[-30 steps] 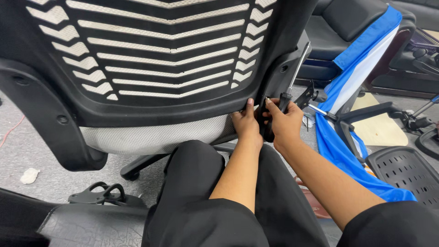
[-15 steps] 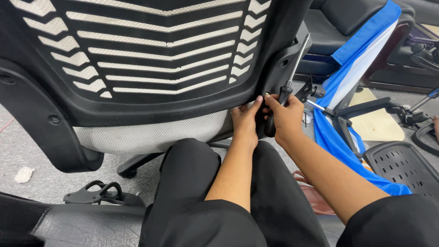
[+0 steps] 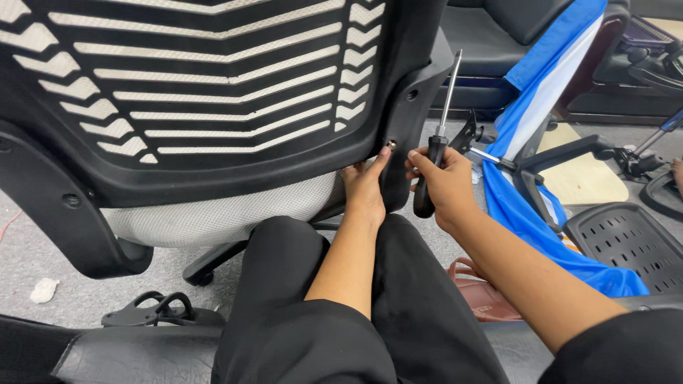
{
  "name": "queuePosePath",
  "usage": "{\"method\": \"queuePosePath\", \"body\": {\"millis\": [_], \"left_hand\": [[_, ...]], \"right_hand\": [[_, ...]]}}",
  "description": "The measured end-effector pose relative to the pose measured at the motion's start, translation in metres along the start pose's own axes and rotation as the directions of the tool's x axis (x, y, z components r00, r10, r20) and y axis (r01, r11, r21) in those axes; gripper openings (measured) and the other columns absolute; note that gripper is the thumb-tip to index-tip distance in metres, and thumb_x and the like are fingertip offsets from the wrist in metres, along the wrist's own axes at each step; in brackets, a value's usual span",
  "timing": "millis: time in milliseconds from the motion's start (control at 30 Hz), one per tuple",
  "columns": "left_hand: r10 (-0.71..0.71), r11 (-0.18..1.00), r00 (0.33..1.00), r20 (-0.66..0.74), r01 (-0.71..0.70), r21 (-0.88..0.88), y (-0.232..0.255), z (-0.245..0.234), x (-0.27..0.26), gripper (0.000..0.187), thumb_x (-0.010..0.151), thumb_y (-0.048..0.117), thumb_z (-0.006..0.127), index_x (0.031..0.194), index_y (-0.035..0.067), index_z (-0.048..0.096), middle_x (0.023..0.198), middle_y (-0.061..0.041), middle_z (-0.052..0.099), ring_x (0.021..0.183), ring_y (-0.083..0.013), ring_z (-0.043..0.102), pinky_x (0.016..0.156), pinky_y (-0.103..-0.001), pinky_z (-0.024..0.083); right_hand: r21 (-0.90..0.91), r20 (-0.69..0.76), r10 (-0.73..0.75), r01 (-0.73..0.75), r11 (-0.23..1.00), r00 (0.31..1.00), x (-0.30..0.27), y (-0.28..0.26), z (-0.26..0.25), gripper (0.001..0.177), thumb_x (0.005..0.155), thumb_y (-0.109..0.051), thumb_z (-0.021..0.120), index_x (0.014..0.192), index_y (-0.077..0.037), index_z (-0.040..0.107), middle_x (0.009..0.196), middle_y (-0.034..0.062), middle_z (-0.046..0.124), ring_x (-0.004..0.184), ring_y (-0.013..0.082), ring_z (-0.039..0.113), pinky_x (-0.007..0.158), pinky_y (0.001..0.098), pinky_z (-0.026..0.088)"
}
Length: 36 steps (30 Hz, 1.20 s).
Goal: The person uses a screwdriver to tighten screws on the back of an office chair. They work on multiple screw holes along the side frame of the chair back, securing the components together.
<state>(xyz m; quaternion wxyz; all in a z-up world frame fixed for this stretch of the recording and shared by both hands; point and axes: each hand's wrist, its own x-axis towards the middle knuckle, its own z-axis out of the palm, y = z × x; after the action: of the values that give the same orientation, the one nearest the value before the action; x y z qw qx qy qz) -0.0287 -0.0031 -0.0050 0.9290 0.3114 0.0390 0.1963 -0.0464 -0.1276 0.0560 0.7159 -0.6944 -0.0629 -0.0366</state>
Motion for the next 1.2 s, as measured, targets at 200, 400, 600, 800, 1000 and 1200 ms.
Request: {"method": "queuePosePath", "body": {"millis": [200, 400, 600, 800, 1000, 1200], "left_hand": [[-0.002, 1.0, 1.0, 0.022, 0.002, -0.005, 0.002, -0.001, 0.0, 0.054, 0.078, 0.002, 0.083, 0.127, 0.005, 0.061, 0.124, -0.009, 0.067, 0.117, -0.019, 0.063, 0.113, -0.033, 0.041], [-0.018, 0.999, 1.0, 0.011, 0.017, 0.045, 0.005, -0.003, -0.001, 0.053, 0.076, 0.002, 0.084, 0.124, 0.006, 0.062, 0.113, 0.002, 0.069, 0.113, -0.0106, 0.064, 0.113, -0.031, 0.04], [-0.023, 0.997, 1.0, -0.005, 0.023, 0.069, 0.007, -0.001, -0.001, 0.047, 0.077, 0.001, 0.084, 0.12, 0.002, 0.065, 0.104, 0.0, 0.072, 0.109, -0.0125, 0.066, 0.113, -0.031, 0.041], [-0.042, 0.997, 0.998, 0.042, 0.04, 0.062, 0.009, -0.003, -0.004, 0.049, 0.079, 0.003, 0.081, 0.123, 0.007, 0.06, 0.11, -0.002, 0.072, 0.112, -0.0132, 0.066, 0.114, -0.031, 0.041], [-0.038, 0.994, 0.999, 0.023, 0.036, 0.104, 0.01, -0.002, -0.007, 0.057, 0.081, 0.003, 0.081, 0.131, 0.011, 0.055, 0.118, -0.001, 0.068, 0.117, -0.0115, 0.063, 0.116, -0.031, 0.038], [-0.058, 0.993, 0.998, 0.016, 0.056, 0.101, 0.012, -0.003, -0.008, 0.058, 0.079, 0.004, 0.081, 0.131, 0.01, 0.054, 0.117, -0.002, 0.068, 0.115, -0.0115, 0.064, 0.113, -0.03, 0.04]], "right_hand": [[-0.206, 0.213, 0.168, -0.123, 0.971, 0.963, -0.049, -0.043, -0.057, 0.031, 0.086, -0.012, 0.07, 0.112, 0.001, 0.062, 0.075, 0.008, 0.061, 0.063, 0.0177, 0.062, 0.059, 0.03, 0.052], [-0.449, 0.098, 0.479, -0.391, 0.803, 0.872, -0.11, -0.083, -0.087, 0.055, 0.085, -0.013, 0.068, 0.138, -0.007, 0.054, 0.084, 0.003, 0.068, 0.071, 0.014, 0.066, 0.056, 0.031, 0.054], [-0.556, 0.034, 0.419, -0.331, 0.762, 0.907, -0.121, -0.096, -0.058, 0.046, 0.091, -0.023, 0.07, 0.135, -0.011, 0.065, 0.073, 0.0078, 0.063, 0.047, 0.0157, 0.055, 0.04, 0.0311, 0.041], [-0.531, 0.022, 0.408, -0.335, 0.778, 0.913, -0.114, -0.1, -0.034, 0.042, 0.093, -0.02, 0.068, 0.134, -0.01, 0.067, 0.072, 0.0068, 0.063, 0.043, 0.0154, 0.052, 0.038, 0.0323, 0.043], [-0.523, 0.005, 0.449, -0.38, 0.763, 0.894, -0.115, -0.104, -0.025, 0.041, 0.095, -0.02, 0.065, 0.134, -0.006, 0.066, 0.075, 0.0081, 0.062, 0.044, 0.0157, 0.054, 0.037, 0.0332, 0.046], [-0.532, -0.013, 0.436, -0.376, 0.759, 0.9, -0.117, -0.108, -0.021, 0.041, 0.095, -0.02, 0.066, 0.133, -0.005, 0.066, 0.077, 0.0092, 0.064, 0.044, 0.0161, 0.054, 0.037, 0.0329, 0.045]]}}
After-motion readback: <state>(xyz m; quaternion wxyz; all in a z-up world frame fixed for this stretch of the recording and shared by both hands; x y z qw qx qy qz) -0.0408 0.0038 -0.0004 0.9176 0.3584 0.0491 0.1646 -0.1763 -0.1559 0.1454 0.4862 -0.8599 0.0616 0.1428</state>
